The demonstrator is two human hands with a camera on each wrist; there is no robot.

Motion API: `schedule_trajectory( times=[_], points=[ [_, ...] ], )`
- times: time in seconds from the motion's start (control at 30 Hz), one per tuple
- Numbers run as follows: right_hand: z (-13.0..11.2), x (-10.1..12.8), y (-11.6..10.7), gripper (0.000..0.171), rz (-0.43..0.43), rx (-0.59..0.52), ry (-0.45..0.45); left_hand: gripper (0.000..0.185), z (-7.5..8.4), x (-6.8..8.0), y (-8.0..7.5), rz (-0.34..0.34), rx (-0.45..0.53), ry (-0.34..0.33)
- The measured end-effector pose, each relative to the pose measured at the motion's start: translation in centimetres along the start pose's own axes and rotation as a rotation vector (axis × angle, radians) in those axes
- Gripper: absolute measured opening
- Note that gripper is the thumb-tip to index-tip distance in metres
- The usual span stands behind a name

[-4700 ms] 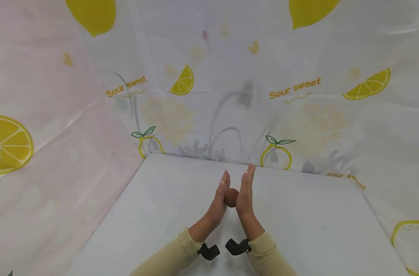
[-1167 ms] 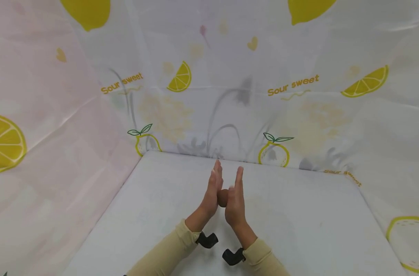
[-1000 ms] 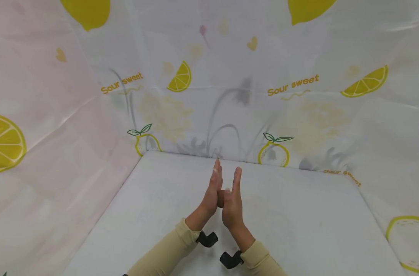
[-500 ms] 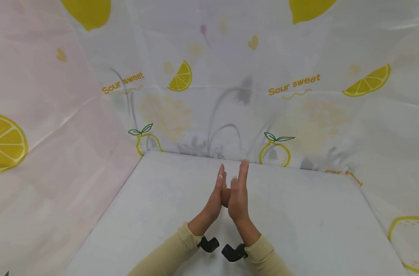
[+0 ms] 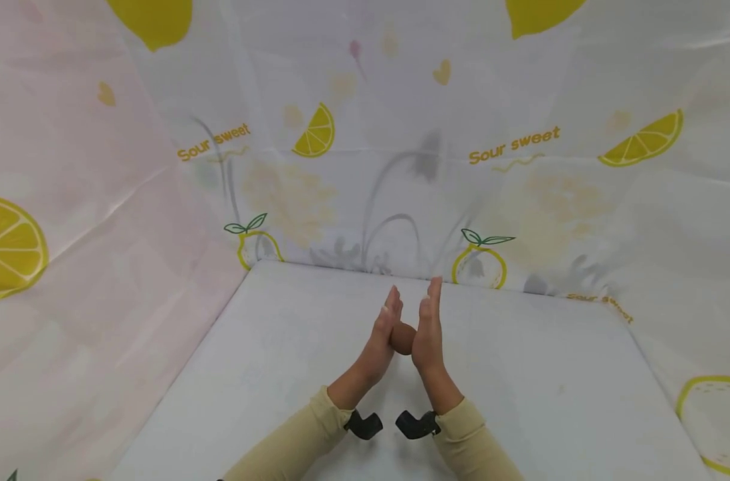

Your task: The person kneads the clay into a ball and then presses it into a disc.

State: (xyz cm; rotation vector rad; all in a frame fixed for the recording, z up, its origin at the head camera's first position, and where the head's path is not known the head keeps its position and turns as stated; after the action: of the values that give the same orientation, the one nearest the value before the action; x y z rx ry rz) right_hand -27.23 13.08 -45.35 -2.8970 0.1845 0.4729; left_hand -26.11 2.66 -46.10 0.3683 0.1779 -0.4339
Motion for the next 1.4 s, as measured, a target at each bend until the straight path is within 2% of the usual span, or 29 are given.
schedule_trajectory(
  times=[0.17,0.33,0.47,0.67,1.0,1.23,1.4],
  points=[
    [1.2,0.6,0.5,0.064,-0.009,0.044,0.012,0.083,0.6,-0.4,-0.4,0.008,0.003,0.020],
    [1.4,1.9,1.7,0.063,-0.040,0.071,-0.058,0.083,1.5,-1.1,-0.8,0.040,0.000,0.038],
    [1.0,2.7,2.2,0.065,-0.015,0.094,-0.105,0.081,1.8,-1.5,-0.8,0.064,-0.032,0.034],
    [-0.6,2.9,2.3,0.066,0.003,0.082,-0.146,0.082,1.1,-1.4,-1.2,0.103,-0.087,0.022],
    [-2.8,1.0,1.5,0.067,-0.035,0.012,-0.107,0.078,-0.1,-0.9,-1.0,0.090,-0.094,0.003],
    [-1.4,-0.4,0.6,0.069,-0.055,-0.005,-0.001,0.080,-0.6,-0.3,-0.5,0.077,-0.102,-0.020],
    [0.1,-1.1,0.0,0.069,-0.048,0.033,0.043,0.079,-0.6,0.0,-0.1,0.055,-0.078,-0.018]
  ],
)
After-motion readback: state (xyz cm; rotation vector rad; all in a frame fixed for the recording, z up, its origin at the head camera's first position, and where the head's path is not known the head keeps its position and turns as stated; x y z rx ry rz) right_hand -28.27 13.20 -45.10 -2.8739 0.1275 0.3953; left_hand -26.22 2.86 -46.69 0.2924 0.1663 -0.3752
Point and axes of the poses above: each hand's wrist, its own x-axis away from the middle knuckle, its own y-axis out of the palm, z = x × y, the point moved 5 cm from there along -x, towards the middle knuckle, and after that the axes turned 12 degrees about x, right-handed, at the moved point
